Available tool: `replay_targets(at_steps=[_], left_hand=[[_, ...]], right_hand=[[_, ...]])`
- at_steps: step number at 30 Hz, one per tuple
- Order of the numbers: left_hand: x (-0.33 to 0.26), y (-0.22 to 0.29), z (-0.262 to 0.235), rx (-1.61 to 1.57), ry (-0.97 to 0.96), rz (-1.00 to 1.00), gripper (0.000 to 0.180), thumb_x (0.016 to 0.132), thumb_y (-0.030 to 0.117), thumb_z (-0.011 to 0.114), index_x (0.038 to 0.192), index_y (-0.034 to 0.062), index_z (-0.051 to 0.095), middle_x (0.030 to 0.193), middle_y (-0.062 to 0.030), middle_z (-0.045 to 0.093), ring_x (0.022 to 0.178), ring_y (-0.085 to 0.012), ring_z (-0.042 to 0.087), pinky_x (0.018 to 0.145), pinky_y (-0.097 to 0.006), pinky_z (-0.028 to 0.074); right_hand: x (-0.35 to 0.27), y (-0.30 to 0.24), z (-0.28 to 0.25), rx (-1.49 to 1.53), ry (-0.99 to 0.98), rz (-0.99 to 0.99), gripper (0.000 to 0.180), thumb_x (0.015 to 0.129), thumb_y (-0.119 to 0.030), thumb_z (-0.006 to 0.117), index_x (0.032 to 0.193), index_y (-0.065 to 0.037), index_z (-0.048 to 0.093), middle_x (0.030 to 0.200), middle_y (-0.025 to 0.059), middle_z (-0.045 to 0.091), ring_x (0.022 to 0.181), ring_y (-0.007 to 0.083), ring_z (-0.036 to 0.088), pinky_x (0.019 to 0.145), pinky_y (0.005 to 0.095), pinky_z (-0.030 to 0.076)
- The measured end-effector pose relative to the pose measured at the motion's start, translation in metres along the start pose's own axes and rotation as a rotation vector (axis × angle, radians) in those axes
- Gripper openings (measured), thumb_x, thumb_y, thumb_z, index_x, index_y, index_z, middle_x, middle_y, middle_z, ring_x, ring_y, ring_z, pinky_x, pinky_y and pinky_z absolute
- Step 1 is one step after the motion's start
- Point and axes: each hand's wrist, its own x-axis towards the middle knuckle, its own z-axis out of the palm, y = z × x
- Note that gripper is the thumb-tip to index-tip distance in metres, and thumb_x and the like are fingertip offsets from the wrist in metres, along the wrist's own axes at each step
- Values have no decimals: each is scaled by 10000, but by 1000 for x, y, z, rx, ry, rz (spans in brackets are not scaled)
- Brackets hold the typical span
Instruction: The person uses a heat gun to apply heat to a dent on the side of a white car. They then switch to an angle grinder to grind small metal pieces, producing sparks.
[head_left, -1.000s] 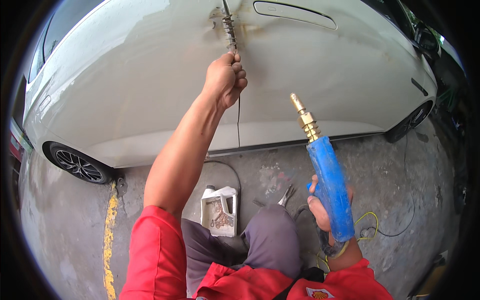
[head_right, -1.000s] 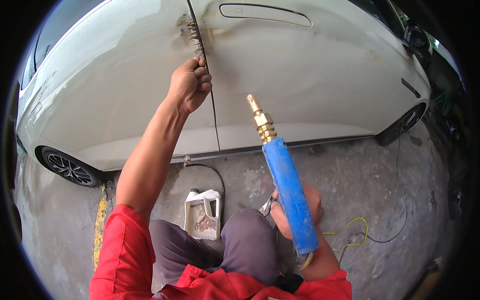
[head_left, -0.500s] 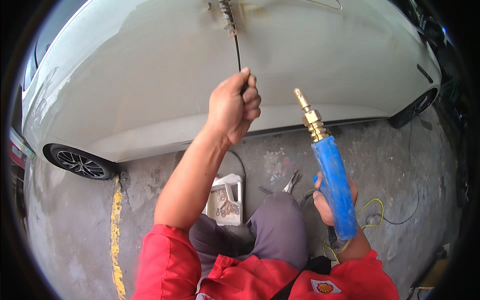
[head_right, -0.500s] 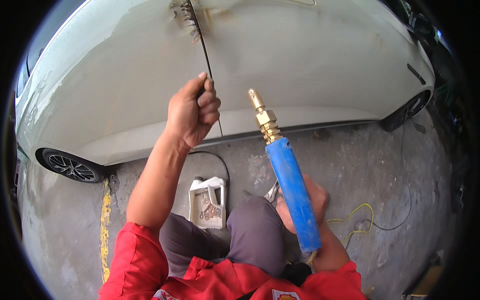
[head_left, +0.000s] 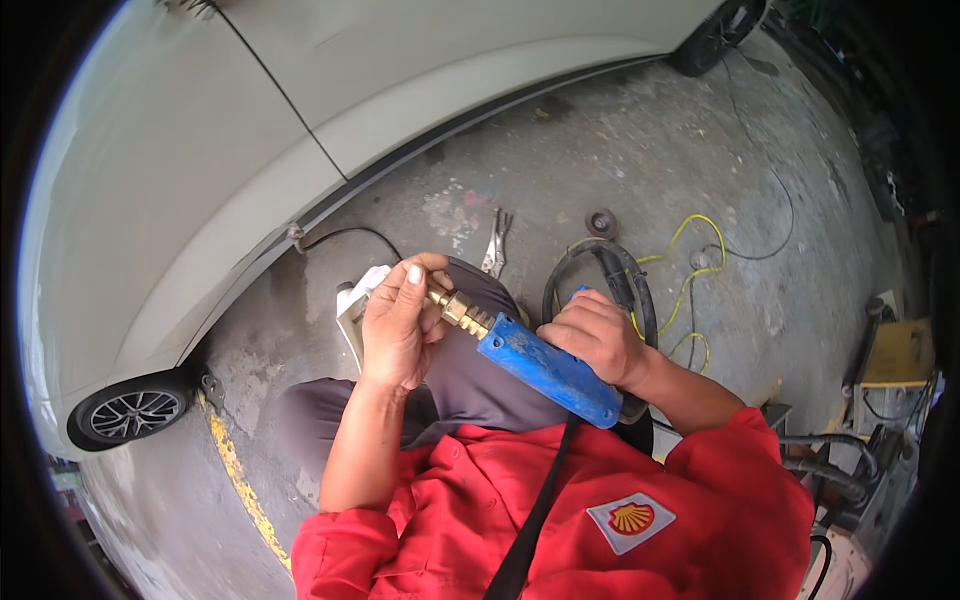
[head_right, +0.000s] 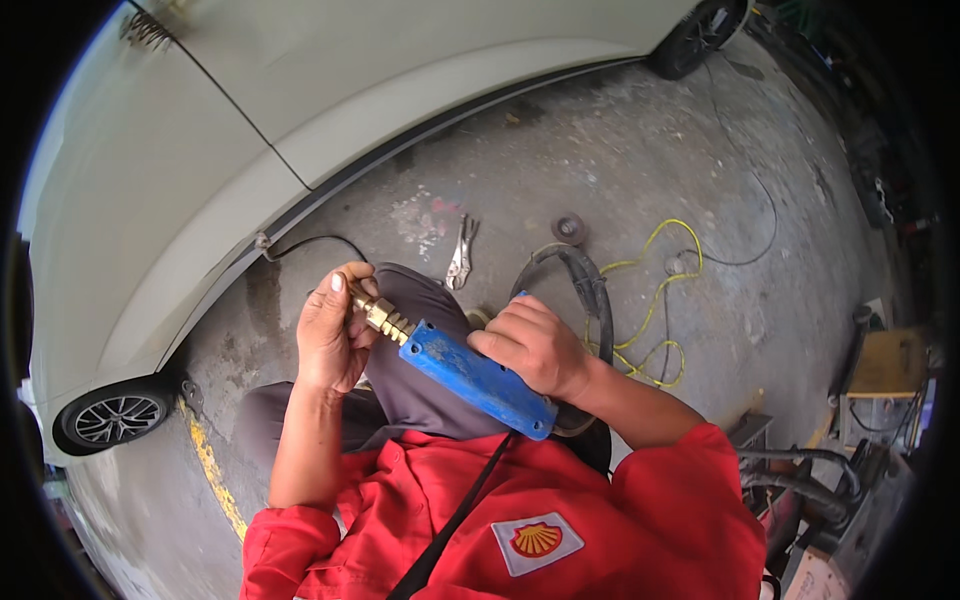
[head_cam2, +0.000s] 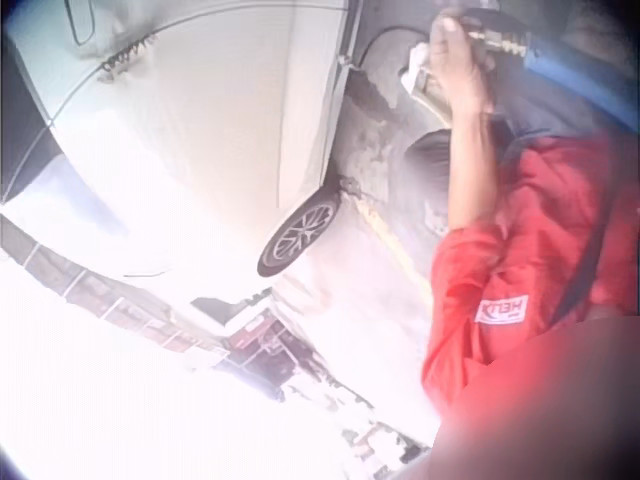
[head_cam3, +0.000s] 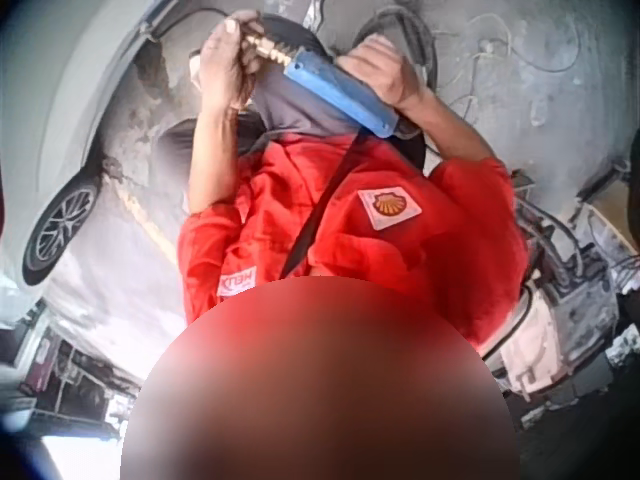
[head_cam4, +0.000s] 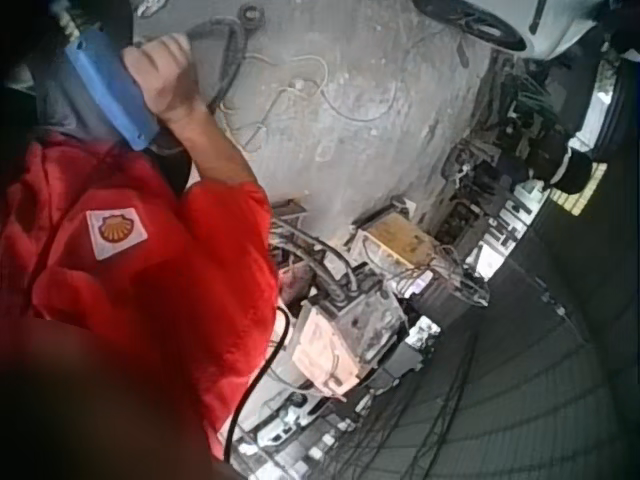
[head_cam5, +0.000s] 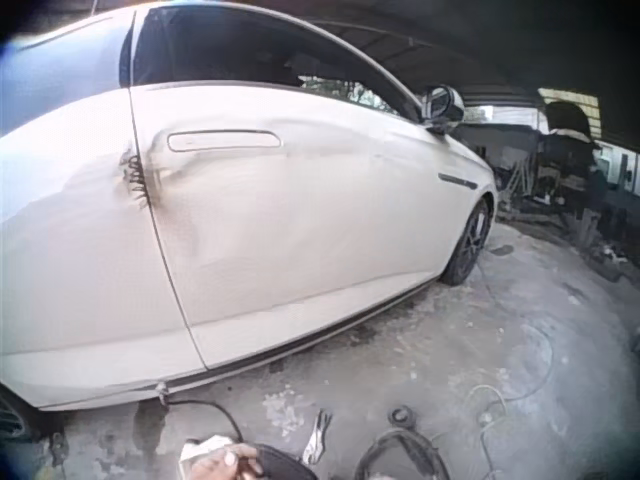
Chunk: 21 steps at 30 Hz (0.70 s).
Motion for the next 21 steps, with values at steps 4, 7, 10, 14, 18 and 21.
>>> replay_targets(at_steps=[4,7,10,14,18,21], left_hand=[[-7,-44,11,148,-57,-169,277,1030,267,612,1155,20,630,829,21,567,564,-40,357,484,-205,277],[-4,-56,19,202,-169,-241,277,1020,270,634,1136,20,640,777,29,538,569,-50,376,503,-216,297],[-2,-68,42,321,-235,-271,285,1009,294,653,1116,30,659,767,35,536,584,-57,404,526,-220,338],[-2,-89,61,425,-328,-245,373,996,315,673,1218,19,622,816,23,571,634,-56,451,557,-211,365],[-11,-100,66,654,-274,-137,687,989,330,678,1488,-19,362,976,-12,578,654,-73,460,563,-227,388],[-23,-72,66,419,-18,-261,483,1028,307,590,1372,-18,493,998,-19,601,612,-68,417,508,-222,354]], right_hand=[[-54,-7,-7,-59,9,85,208,754,-108,692,948,-34,696,840,70,646,758,249,628,712,369,488],[-82,-14,-13,-80,59,104,231,743,-93,700,964,-25,691,837,73,642,758,251,627,714,378,488],[-110,-15,-22,-54,107,129,231,736,-77,710,957,-16,686,838,90,643,751,273,631,717,394,499],[-141,-14,-30,-75,125,144,232,745,-76,704,968,-16,683,851,109,643,756,290,633,729,405,506],[-183,-4,-30,-187,17,188,231,768,-94,680,990,-32,676,880,102,626,800,292,621,793,424,501],[-239,21,-21,-283,-143,289,240,785,-105,658,1021,-61,667,887,88,599,837,295,605,845,439,489]])
